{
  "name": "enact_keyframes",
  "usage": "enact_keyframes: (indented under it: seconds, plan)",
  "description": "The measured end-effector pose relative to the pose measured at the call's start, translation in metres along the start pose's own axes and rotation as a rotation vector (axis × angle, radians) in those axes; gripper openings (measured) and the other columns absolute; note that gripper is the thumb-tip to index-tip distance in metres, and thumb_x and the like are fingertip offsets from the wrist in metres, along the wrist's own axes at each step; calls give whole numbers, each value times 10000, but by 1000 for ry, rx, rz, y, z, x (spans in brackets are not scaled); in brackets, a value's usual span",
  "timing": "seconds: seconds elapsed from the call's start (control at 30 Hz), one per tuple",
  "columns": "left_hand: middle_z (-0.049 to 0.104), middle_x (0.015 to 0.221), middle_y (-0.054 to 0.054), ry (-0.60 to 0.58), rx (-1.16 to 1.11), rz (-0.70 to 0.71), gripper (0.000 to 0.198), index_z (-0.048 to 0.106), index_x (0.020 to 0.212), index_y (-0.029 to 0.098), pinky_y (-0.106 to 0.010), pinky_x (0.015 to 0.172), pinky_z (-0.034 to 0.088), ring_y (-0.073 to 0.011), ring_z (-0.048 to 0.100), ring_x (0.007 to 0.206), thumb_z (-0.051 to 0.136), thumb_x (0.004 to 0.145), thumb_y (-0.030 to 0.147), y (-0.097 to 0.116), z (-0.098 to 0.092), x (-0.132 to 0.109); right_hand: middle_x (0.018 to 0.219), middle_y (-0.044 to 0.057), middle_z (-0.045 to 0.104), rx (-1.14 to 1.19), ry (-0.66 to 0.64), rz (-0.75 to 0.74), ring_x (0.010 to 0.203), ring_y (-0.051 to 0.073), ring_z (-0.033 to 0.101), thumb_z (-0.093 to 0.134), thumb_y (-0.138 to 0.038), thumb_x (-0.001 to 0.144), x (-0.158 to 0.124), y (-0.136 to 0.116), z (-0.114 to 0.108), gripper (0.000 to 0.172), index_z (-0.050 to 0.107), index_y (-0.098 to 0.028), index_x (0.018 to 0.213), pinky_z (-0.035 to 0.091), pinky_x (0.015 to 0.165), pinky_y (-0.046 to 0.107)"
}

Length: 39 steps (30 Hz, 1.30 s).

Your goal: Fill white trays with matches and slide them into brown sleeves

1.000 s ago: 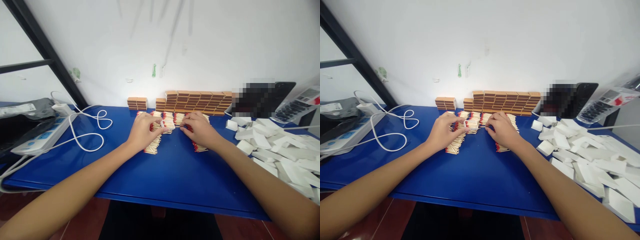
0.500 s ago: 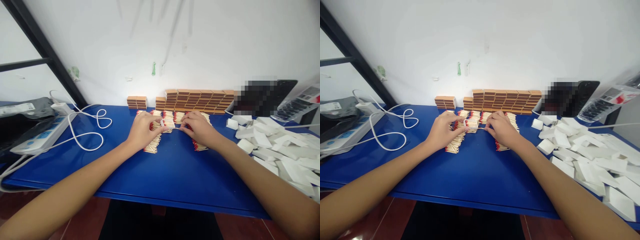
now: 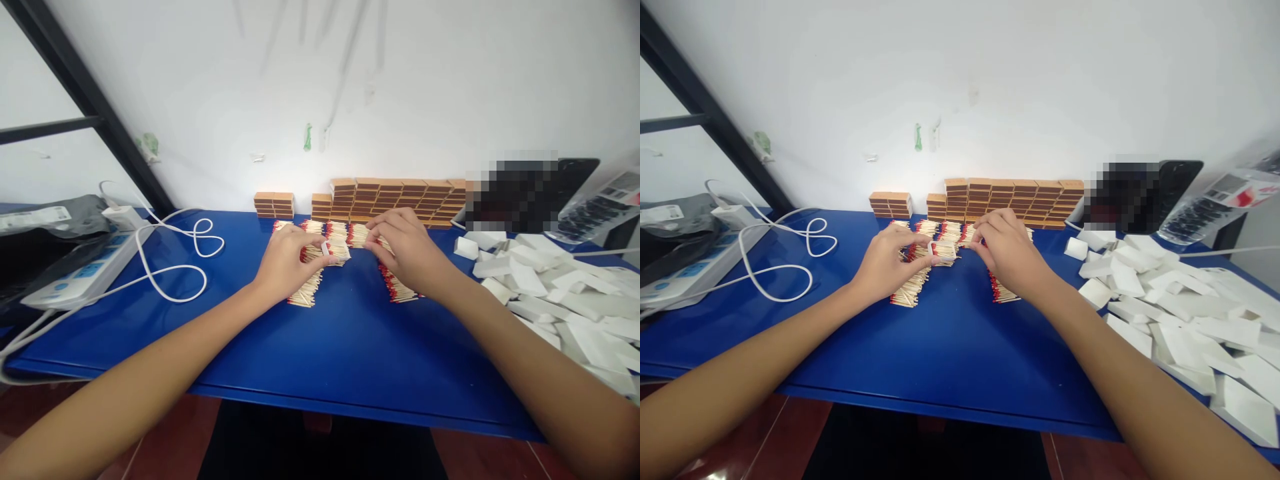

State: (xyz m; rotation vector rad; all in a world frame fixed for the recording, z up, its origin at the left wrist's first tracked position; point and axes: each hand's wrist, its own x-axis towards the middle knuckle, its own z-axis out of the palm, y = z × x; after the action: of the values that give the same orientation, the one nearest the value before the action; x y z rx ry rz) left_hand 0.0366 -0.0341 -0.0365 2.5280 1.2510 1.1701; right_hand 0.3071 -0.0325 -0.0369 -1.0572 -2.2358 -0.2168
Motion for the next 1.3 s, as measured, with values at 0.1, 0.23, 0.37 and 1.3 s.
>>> enact_keyframes:
  seconds: [0.1,0.23,0.37,1.3]
  plan:
    - [792,916,-46,3,-30,27,356,827,1041,229,-391,832,518,-249,665,905,906,811,488,2,1,-1,1139,141,717,49,3,-47,1151,343,566,572,-272,1036,3,-18,-1,140,647,-242,923,484,981,572]
    - [805,943,-36,-52,-91,109,311,822,1041,240,-390,886,524,-242,676,938,908,823,446,6,2,-2,1148,147,709,70,-12,-66,1166,343,565,565,-236,1038,3,-31,2,109,650,-237,969,498,961,554]
    - [814,950,-30,-75,-139,143,318,820,1066,238,-386,898,528,-238,690,947,904,832,436,7,2,-2,1132,150,704,73,-13,-102,1163,340,574,585,-223,1035,2,-31,5,78,650,-224,991,506,971,549]
    - [798,917,-41,-57,-179,158,324,820,1067,229,-375,843,535,-229,686,894,897,836,444,7,1,-2,1018,77,719,182,23,-66,1019,286,585,651,-225,1007,3,-24,1,29,655,-252,998,475,923,482]
